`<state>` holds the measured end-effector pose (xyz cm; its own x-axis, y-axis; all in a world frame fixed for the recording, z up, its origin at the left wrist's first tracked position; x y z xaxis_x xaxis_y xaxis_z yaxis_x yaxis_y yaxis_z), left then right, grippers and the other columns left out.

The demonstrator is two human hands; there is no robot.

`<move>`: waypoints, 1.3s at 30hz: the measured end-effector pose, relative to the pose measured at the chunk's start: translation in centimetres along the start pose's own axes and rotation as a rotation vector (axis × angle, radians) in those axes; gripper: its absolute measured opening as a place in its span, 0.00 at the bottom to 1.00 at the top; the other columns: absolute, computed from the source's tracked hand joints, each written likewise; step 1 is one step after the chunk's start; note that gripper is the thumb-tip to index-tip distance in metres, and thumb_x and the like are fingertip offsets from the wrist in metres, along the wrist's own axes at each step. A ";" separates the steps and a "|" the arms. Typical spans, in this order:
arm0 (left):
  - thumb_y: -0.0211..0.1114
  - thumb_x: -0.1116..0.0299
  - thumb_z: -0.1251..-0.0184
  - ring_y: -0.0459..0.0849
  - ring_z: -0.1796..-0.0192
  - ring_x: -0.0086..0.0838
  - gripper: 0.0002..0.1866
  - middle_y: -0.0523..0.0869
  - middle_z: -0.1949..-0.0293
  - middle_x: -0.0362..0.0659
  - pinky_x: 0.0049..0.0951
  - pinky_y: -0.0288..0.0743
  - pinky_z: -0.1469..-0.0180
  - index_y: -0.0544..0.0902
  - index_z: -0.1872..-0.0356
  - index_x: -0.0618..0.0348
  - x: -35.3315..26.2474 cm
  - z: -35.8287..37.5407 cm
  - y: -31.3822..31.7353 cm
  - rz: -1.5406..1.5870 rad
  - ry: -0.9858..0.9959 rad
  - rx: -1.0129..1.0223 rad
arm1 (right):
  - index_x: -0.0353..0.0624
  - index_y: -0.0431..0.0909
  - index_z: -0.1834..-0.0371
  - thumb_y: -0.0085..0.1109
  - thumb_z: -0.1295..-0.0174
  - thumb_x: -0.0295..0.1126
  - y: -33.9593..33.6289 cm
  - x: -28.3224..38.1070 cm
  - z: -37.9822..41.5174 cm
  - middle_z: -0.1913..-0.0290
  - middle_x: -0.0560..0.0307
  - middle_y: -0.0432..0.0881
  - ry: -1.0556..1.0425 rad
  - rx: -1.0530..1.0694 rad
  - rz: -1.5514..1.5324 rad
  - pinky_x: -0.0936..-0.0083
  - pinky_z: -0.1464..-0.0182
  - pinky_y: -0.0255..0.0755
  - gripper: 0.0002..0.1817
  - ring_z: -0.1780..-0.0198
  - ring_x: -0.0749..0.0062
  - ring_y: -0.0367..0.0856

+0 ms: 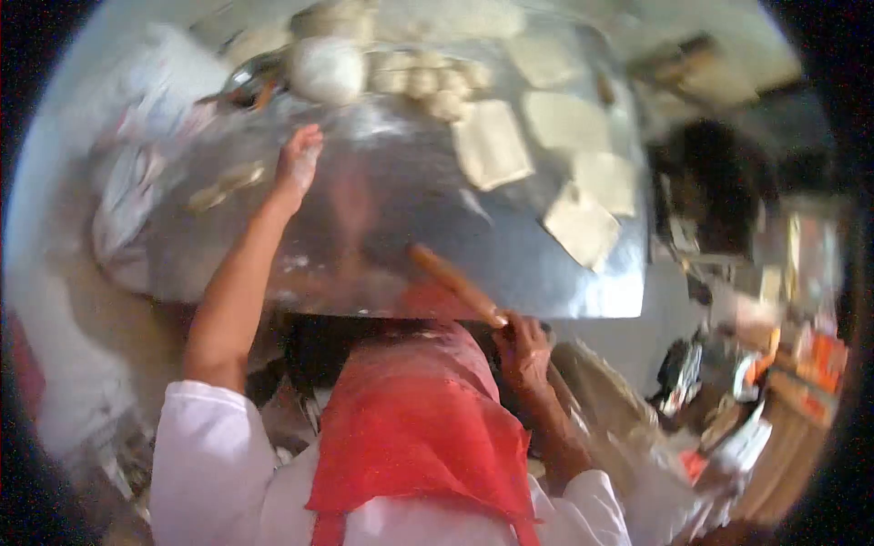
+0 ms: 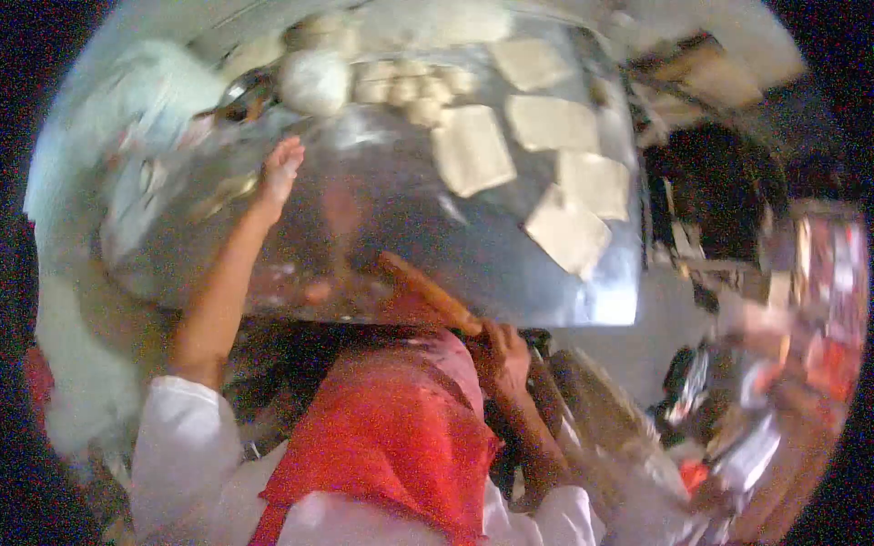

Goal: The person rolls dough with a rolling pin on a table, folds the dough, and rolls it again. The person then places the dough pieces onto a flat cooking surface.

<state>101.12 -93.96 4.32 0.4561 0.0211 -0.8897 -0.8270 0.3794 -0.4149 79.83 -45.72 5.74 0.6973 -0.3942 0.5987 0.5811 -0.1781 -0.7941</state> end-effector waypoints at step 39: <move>0.65 0.83 0.36 0.68 0.23 0.55 0.36 0.69 0.25 0.60 0.44 0.63 0.22 0.66 0.25 0.68 4.5 19.0 9.1 -0.576 0.608 -0.039 | 0.58 0.76 0.32 0.68 0.39 0.41 3.8 -1.7 -11.9 0.35 0.57 0.78 -0.025 -0.174 0.323 0.50 0.40 0.71 0.29 0.38 0.51 0.77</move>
<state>101.85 -72.87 0.12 0.5630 -0.6731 -0.4796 -0.5349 0.1455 -0.8323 75.87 -56.43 0.41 0.8442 -0.4336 0.3153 0.2513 -0.1994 -0.9471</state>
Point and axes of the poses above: each hand's wrist, its own z-axis away from the middle knuckle, its own y-axis out of the palm, x = y × z, the point moved 2 cm from there along -z, towards the middle knuckle
